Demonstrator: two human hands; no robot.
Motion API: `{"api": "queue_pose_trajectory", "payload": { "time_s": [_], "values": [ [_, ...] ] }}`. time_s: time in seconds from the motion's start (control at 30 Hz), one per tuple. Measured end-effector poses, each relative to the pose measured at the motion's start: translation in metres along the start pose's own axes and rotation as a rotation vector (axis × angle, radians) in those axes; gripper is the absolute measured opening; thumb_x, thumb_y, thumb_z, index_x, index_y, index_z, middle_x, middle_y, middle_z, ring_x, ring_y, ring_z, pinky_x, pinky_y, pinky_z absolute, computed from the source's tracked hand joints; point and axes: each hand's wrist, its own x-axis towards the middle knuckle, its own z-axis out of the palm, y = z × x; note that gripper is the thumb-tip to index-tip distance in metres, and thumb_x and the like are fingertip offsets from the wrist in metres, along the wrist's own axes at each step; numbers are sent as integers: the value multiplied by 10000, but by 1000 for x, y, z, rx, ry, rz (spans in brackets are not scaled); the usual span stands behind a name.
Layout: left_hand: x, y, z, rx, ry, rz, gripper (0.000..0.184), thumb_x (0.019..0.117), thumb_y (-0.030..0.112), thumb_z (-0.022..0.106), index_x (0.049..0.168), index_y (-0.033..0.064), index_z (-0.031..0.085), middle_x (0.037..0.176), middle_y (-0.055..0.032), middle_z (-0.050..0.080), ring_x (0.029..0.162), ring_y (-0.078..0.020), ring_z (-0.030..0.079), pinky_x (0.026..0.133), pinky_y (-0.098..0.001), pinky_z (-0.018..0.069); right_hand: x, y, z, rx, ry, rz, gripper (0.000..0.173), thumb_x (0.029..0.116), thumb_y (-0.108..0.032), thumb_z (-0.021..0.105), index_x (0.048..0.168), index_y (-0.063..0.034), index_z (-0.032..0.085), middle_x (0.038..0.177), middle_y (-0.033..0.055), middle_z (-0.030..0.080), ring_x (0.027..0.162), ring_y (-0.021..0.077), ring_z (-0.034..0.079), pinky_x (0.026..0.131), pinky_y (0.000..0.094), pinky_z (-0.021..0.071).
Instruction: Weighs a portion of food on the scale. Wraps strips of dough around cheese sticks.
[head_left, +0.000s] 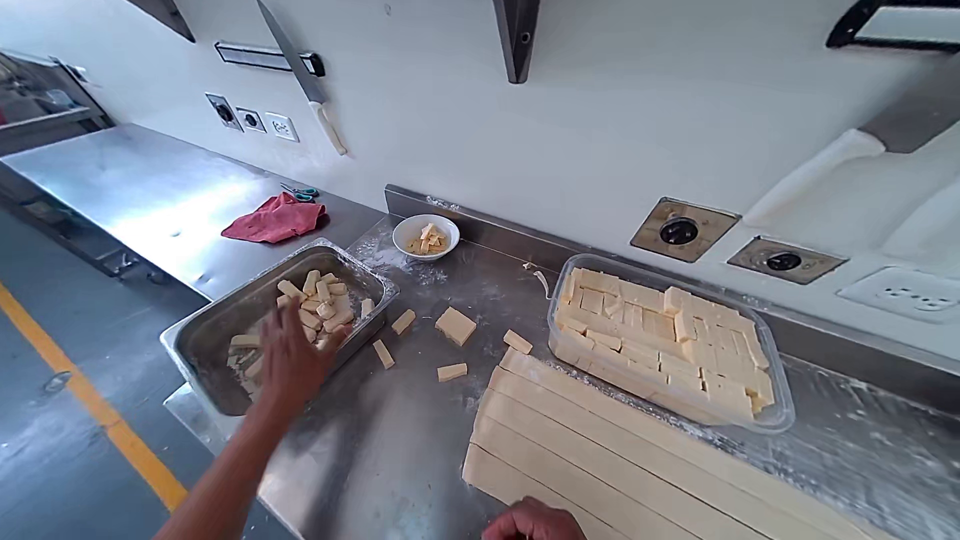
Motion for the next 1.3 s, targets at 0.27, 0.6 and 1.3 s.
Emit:
{"api": "queue_pose_trajectory", "payload": {
  "time_s": [0.27,0.6,1.3],
  "values": [
    [-217,110,80,-1482,-540,-378,266,958,-71,512,996,104,709,900,68,773,862,-35,728,863,-289,598,95,-44,11,34,-259,-15,168,963,-127,679,1058,0,737,925,84,728,802,104,668,747,271,546],
    [-192,67,79,-1471,-399,-1102,402,1141,213,224,1318,-8,509,955,-143,773,802,-243,773,728,-354,638,215,45,8,-700,-156,-64,265,958,4,637,1214,-15,701,1278,205,649,1281,377,566,1086,489,455],
    [-167,50,92,-1115,-220,-823,293,1093,54,411,1355,-66,460,1075,-172,739,924,-197,753,828,-319,609,50,45,109,-308,167,28,528,990,-116,591,1485,38,493,1184,207,707,1131,397,657,987,496,523]
  ]
}}
